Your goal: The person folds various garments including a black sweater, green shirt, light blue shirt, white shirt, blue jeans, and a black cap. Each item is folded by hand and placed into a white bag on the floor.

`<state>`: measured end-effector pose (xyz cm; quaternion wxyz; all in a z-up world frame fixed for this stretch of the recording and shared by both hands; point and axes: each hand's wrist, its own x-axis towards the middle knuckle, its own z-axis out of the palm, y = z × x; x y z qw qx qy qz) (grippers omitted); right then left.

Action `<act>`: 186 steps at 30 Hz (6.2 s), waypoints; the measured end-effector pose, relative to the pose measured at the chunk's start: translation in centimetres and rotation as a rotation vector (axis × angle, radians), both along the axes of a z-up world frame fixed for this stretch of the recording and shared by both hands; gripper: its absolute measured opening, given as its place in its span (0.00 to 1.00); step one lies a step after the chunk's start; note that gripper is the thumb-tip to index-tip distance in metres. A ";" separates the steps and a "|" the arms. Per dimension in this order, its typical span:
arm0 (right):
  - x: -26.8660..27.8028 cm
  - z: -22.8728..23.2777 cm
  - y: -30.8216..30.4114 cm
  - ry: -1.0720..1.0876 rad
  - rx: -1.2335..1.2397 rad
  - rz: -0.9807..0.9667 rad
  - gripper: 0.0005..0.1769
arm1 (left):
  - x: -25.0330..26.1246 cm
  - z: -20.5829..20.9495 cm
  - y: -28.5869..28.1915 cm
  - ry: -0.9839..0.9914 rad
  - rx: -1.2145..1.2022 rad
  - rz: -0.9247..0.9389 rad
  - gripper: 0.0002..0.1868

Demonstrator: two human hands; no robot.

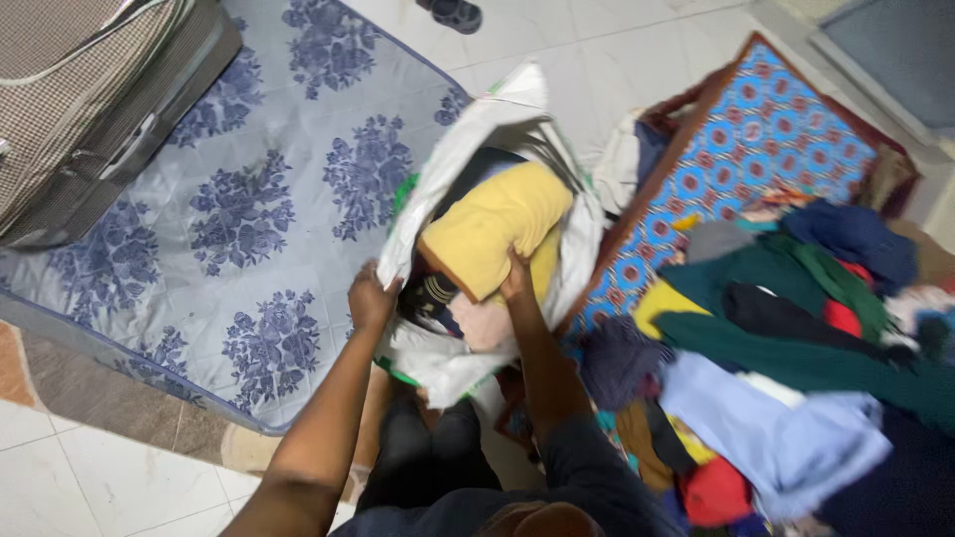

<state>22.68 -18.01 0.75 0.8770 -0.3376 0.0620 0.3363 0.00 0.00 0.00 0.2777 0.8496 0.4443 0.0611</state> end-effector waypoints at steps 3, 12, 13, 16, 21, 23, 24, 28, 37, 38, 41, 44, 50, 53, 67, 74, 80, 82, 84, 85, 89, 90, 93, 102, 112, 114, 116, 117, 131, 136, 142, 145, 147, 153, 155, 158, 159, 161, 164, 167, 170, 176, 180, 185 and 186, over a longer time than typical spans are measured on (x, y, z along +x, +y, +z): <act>3.1 -3.9 3.1 0.122 0.040 0.068 0.37 | -0.3 1.2 0.8 -0.113 -0.148 0.089 0.15; 2.5 -10.9 11.1 -1.108 -1.731 0.268 0.36 | -3.4 1.0 1.7 -0.297 -0.285 0.242 0.16; 1.5 -11.0 12.2 -1.182 -1.679 0.342 0.36 | -3.4 1.0 1.8 -0.299 -0.327 0.244 0.15; -0.4 -11.9 14.0 -1.442 -1.596 0.559 0.36 | -3.9 1.1 1.3 -0.270 -0.401 0.228 0.14; 6.5 -14.4 14.4 -1.498 -1.749 0.850 0.36 | -5.7 0.4 -0.1 -0.232 -0.462 0.237 0.12; 10.1 -14.3 15.7 -1.434 -1.790 0.986 0.36 | -6.3 0.4 -0.6 -0.230 -0.401 0.198 0.13; 11.4 -13.9 16.5 -1.433 -1.786 1.027 0.36 | -6.6 0.6 -0.5 -0.230 -0.371 0.179 0.13; 10.5 -10.6 13.2 -1.395 -1.796 1.231 0.36 | -7.0 2.1 -1.5 -0.296 -0.272 0.090 0.21; 0.1 2.5 1.7 -1.326 -1.321 0.564 0.46 | -5.1 9.4 -1.6 -0.124 -0.108 0.037 0.29; -0.4 4.0 0.4 -1.215 -1.324 0.605 0.46 | -5.2 10.5 -2.1 -0.099 -0.246 0.058 0.28; 0.2 8.0 -2.9 -1.048 -1.293 0.538 0.46 | -6.0 14.3 -4.0 -0.261 -0.558 0.071 0.28; 0.5 11.4 -6.3 -1.138 -1.220 0.191 0.43 | -6.6 18.2 -5.0 -0.342 -0.809 0.078 0.26; 1.2 15.3 -13.1 -0.804 -1.021 -0.113 0.32 | -11.1 24.0 -6.4 -0.135 -1.071 0.149 0.24; 0.3 17.4 -17.0 -0.700 -0.897 -0.258 0.27 | -12.2 25.6 -5.8 -0.124 -1.117 0.174 0.23; -16.5 23.8 -41.8 -0.115 -0.594 -0.786 0.25 | -7.2 29.6 -8.0 -0.267 -1.026 -0.223 0.18; -12.2 24.9 -51.9 0.004 -0.581 -1.051 0.23 | -8.7 30.5 -12.9 -0.366 -1.063 -0.006 0.18; -4.7 24.5 -54.9 0.354 -0.444 -0.942 0.23 | -9.6 29.1 -21.6 -0.385 -1.154 0.162 0.15; -3.3 24.5 -55.5 0.433 -0.436 -0.953 0.24 | -8.4 28.8 -24.3 -0.396 -1.149 0.148 0.15; -2.6 24.6 -56.3 0.475 -0.473 -1.033 0.24 | -7.1 28.8 -26.3 -0.368 -1.055 0.108 0.16; -2.5 24.5 -56.4 0.492 -0.491 -1.071 0.24 | -6.6 29.0 -26.7 -0.382 -1.034 0.067 0.14; -1.8 24.8 -57.8 0.490 -0.515 -1.243 0.25 | -4.6 29.6 -27.3 -0.375 -0.872 -0.131 0.14; -1.5 25.1 -58.3 0.459 -0.506 -1.282 0.25 | -3.9 29.5 -27.2 -0.356 -0.812 -0.186 0.13; -1.2 26.0 -60.1 0.335 -0.517 -1.392 0.26 | -2.9 29.2 -26.1 -0.410 -0.810 -0.283 0.13; -3.0 43.8 -63.3 -1.150 -1.713 -0.956 0.15 | 3.7 35.0 -24.2 -0.585 -0.745 -0.534 0.14; -8.4 59.0 -53.1 -1.439 -1.345 -1.124 0.15 | 7.5 37.3 -37.1 -0.124 -0.866 -1.051 0.24; -9.4 60.5 -51.0 -1.492 -1.213 -1.010 0.16 | 6.6 36.9 -39.2 -0.043 -0.981 -1.128 0.27; -10.2 61.5 -48.8 -1.539 -1.047 -0.824 0.17 | 6.1 37.6 -39.6 -0.094 -1.252 -0.983 0.29; -10.4 61.8 -47.8 -1.503 -1.007 -0.663 0.18 | 6.1 38.2 -39.4 -0.273 -1.410 -0.842 0.29; -8.8 49.7 -24.6 -1.116 -0.467 -0.220 0.43 | 4.6 47.2 -22.5 -1.256 -1.369 -0.593 0.36; -7.9 48.9 -22.0 -1.163 -0.444 -0.192 0.25 | 6.0 49.2 -18.3 -1.241 -1.753 -0.585 0.29; -8.1 52.3 -23.0 -0.528 -0.035 -0.230 0.23 | 4.1 52.6 -13.4 -1.117 -1.000 -0.514 0.33; -8.8 52.6 -23.4 -0.471 0.075 -0.143 0.21 | 3.2 53.0 -12.5 -0.953 -1.353 -0.339 0.36; -9.4 52.0 -23.1 -0.416 0.062 -0.159 0.21 | 3.3 52.4 -13.2 -0.805 -1.534 -0.284 0.43; -9.0 51.3 -25.4 -0.541 -0.136 -0.088 0.23 | 4.9 47.8 -16.9 -0.549 -0.603 -0.352 0.41; -8.2 51.6 -27.7 -0.599 -0.233 -0.103 0.23 | 5.3 47.2 -16.2 -0.743 -0.375 -0.384 0.40; -7.2 51.6 -30.8 -0.630 -0.307 -0.196 0.23 | 5.8 47.3 -15.5 -0.865 -0.142 -0.458 0.42; -7.0 51.8 -31.5 -0.627 -0.325 -0.230 0.23 | 6.0 47.7 -15.5 -0.878 -0.086 -0.486 0.44; -6.6 52.2 -33.0 -0.660 -0.352 -0.295 0.23 | 6.5 48.9 -15.9 -0.917 0.062 -0.619 0.37; -6.2 54.0 -35.4 -0.742 -0.441 -0.391 0.25 | 7.8 51.9 -16.5 -0.912 0.068 -0.623 0.26; -5.9 57.2 -39.0 -0.803 -0.631 -0.431 0.24 | 9.9 56.0 -16.2 -0.914 0.117 -0.559 0.10; -6.1 59.3 -43.3 -0.904 -0.719 -0.368 0.25 | 11.6 59.1 -16.4 -1.070 0.165 -0.737 0.07; -2.5 53.1 -51.8 -0.823 -0.652 -0.381 0.28 | 14.5 59.7 -16.1 -0.721 -0.860 -1.147 0.11; 1.8 46.6 -53.1 -0.786 -0.396 -0.211 0.30 | 16.0 55.5 -15.9 -0.401 -1.121 -1.106 0.14; 1.7 43.5 -46.8 -0.348 -0.407 -0.362 0.36 | 17.4 49.2 -19.4 -0.579 -1.162 -0.825 0.16; 1.3 43.4 -45.5 -0.332 -0.333 -0.376 0.37 | 17.5 48.3 -20.6 -0.576 -1.138 -0.810 0.16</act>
